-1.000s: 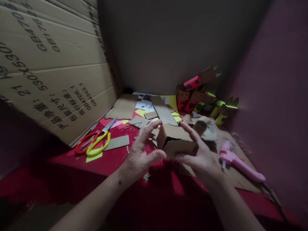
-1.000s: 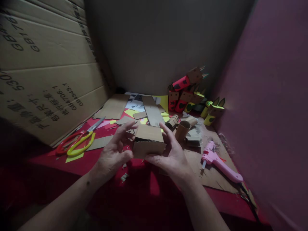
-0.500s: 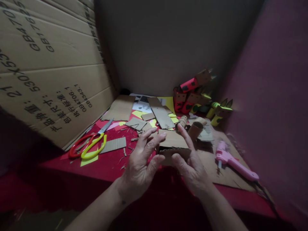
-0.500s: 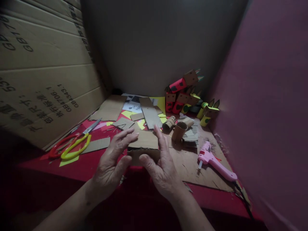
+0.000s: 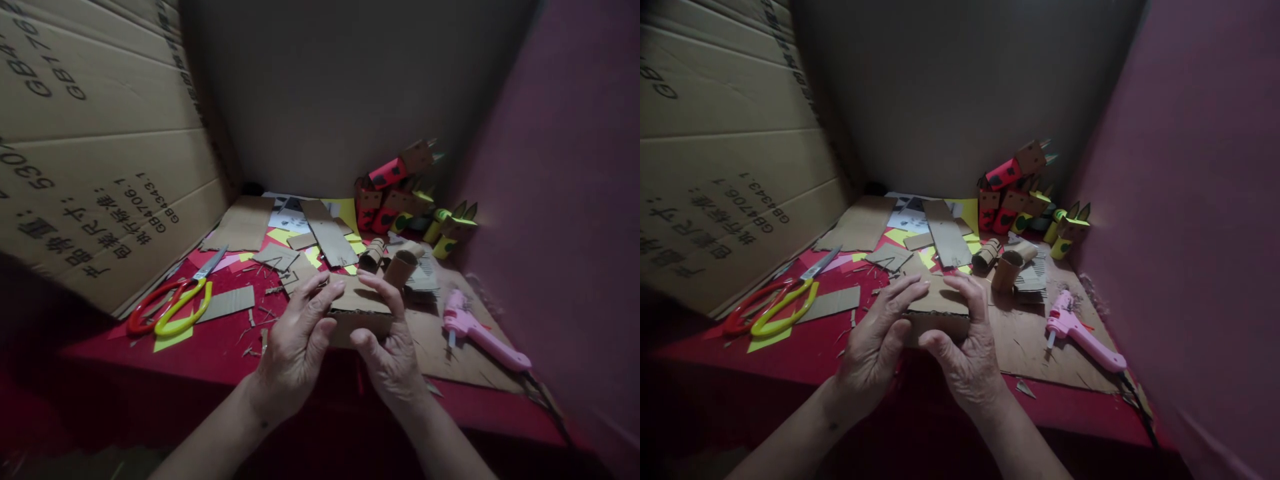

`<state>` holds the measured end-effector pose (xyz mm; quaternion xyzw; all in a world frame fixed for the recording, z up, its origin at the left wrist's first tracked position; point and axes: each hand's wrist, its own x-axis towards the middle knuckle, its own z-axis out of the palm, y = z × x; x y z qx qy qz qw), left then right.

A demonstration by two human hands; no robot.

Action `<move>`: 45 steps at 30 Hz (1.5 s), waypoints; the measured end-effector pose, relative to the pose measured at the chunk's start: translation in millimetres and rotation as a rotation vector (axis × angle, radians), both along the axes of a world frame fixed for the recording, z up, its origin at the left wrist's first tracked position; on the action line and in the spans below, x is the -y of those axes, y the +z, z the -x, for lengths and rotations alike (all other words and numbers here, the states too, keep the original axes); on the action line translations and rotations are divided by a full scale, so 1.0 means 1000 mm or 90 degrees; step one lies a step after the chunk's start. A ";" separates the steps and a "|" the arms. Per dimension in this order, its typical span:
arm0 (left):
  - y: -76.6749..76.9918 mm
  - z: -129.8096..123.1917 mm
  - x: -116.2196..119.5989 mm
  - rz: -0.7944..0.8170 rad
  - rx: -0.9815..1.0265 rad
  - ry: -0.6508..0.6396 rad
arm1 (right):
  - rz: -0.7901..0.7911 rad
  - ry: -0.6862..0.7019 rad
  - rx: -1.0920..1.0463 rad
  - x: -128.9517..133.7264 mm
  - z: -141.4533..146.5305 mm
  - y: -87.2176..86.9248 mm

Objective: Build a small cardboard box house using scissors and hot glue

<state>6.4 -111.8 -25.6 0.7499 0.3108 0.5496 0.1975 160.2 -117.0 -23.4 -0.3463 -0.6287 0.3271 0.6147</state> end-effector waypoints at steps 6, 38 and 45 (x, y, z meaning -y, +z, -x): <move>0.001 0.000 -0.002 0.028 0.026 0.013 | 0.003 0.055 -0.088 0.007 -0.003 0.003; 0.000 0.003 -0.007 -0.078 -0.031 0.005 | 0.084 0.058 -0.224 0.003 -0.005 -0.006; 0.005 0.004 -0.007 -0.082 -0.050 0.020 | 0.102 0.062 -0.239 0.003 -0.003 -0.006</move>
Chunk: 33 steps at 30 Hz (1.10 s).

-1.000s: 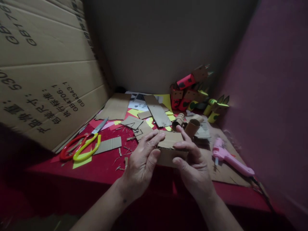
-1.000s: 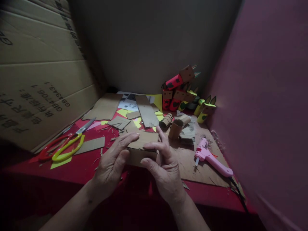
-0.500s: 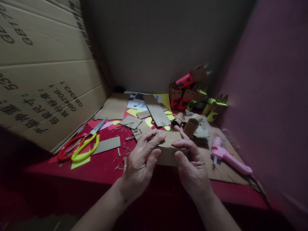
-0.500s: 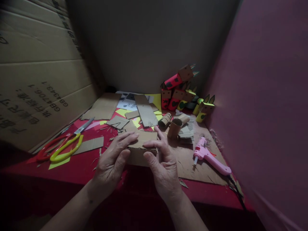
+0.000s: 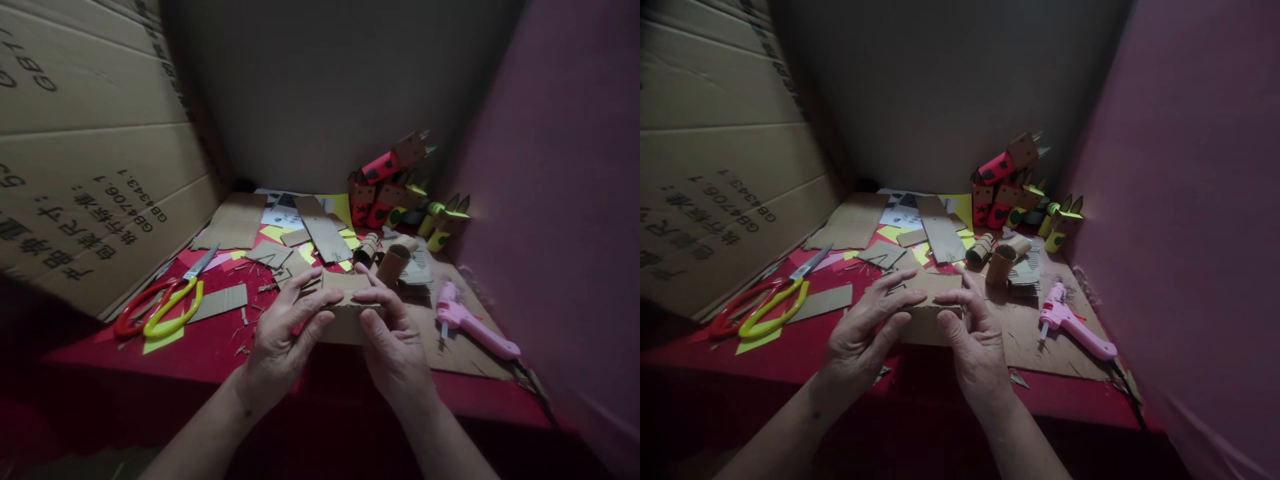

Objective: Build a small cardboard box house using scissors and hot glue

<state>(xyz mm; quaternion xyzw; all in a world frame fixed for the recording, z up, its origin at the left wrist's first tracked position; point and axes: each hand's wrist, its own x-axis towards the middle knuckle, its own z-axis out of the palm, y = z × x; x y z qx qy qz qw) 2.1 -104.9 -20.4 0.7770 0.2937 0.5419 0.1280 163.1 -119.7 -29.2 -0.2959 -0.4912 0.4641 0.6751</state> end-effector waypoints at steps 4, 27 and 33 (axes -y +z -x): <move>0.001 -0.001 0.002 0.017 0.039 0.001 | 0.012 0.006 -0.015 0.002 0.002 0.002; 0.041 -0.011 -0.044 0.448 0.176 -0.078 | 0.181 0.089 -0.163 -0.047 -0.003 0.044; 0.044 -0.014 -0.069 0.510 0.165 -0.092 | 0.230 0.085 -0.135 -0.075 -0.009 0.039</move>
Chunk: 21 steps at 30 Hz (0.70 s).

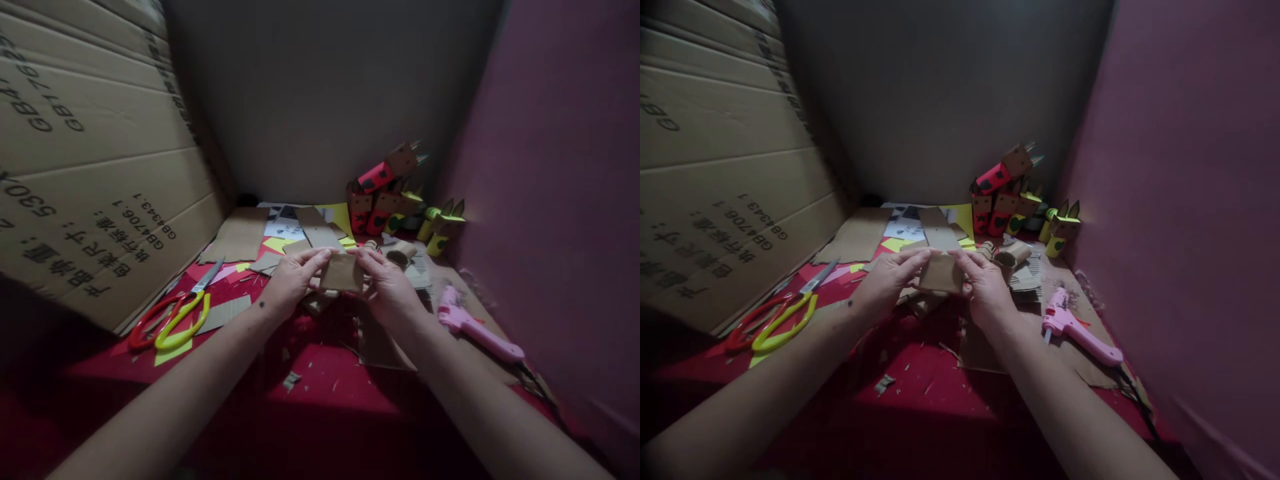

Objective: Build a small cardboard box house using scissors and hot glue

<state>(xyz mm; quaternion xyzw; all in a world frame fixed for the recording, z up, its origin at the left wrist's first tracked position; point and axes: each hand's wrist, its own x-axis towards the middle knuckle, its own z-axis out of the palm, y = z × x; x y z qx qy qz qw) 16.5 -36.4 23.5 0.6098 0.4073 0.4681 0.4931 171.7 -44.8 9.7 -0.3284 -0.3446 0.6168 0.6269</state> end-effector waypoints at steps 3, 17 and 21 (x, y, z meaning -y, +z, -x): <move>-0.001 0.000 -0.010 0.010 -0.001 0.002 | 0.006 0.010 0.012 -0.009 -0.002 -0.003; -0.007 0.021 -0.016 0.057 -0.009 -0.121 | 0.013 -0.004 0.021 -0.008 0.002 -0.013; -0.003 0.029 -0.016 0.010 -0.086 -0.152 | 0.004 -0.001 0.016 -0.008 0.004 -0.015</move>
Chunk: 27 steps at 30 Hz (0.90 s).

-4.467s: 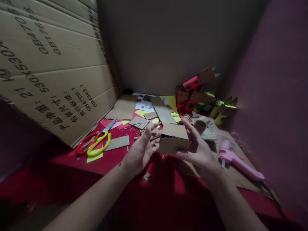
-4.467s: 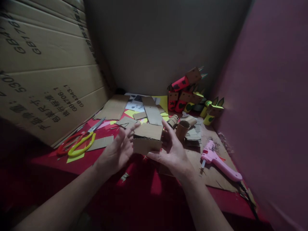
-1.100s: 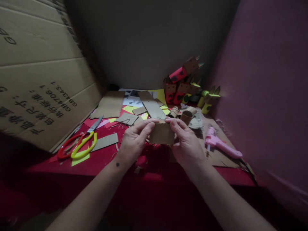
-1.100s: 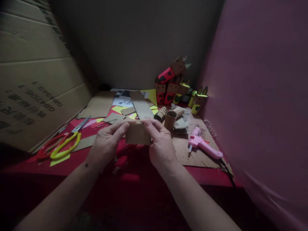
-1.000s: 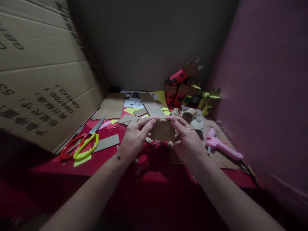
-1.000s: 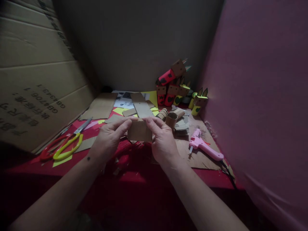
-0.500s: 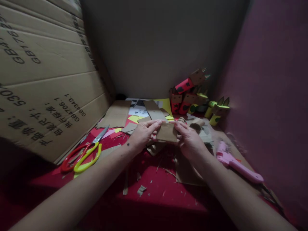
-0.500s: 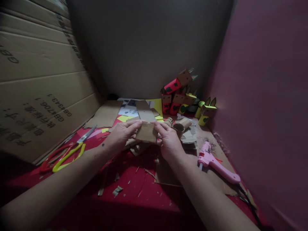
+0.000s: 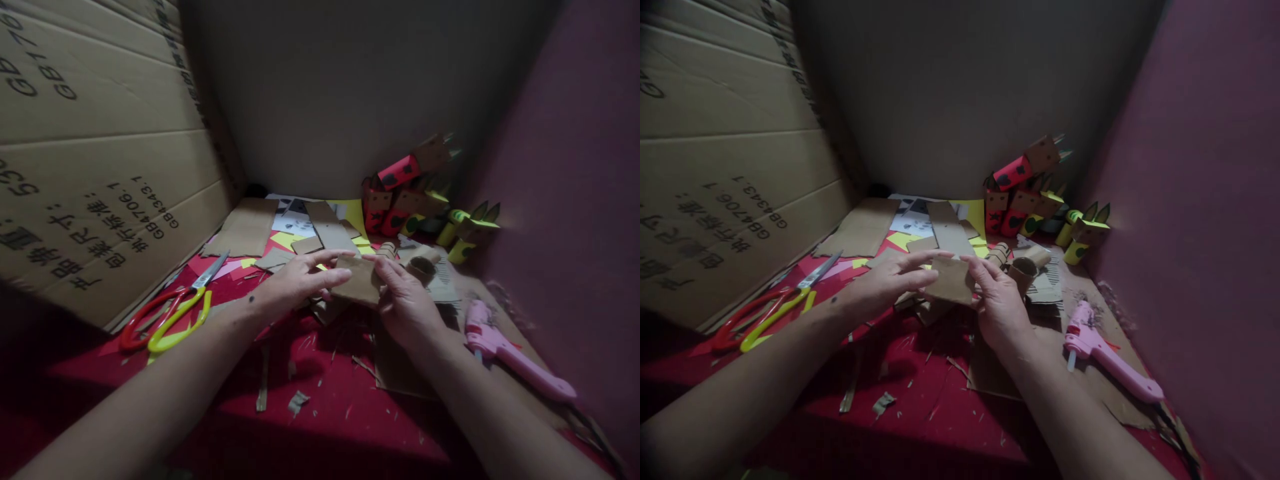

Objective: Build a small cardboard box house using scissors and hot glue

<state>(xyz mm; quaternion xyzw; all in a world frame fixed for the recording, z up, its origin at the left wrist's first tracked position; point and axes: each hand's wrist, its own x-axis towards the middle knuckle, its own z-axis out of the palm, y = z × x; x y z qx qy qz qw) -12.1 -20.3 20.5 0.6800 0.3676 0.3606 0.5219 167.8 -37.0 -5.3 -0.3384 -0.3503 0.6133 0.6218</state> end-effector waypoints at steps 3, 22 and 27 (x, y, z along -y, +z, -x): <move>0.000 -0.001 0.000 0.039 0.002 0.009 | -0.007 0.007 0.010 -0.001 0.000 -0.005; -0.005 -0.004 -0.002 -0.023 0.024 0.080 | -0.129 0.101 0.125 0.005 -0.008 -0.011; -0.010 -0.004 -0.001 -0.014 0.094 0.033 | -0.205 0.047 0.235 0.005 -0.010 -0.012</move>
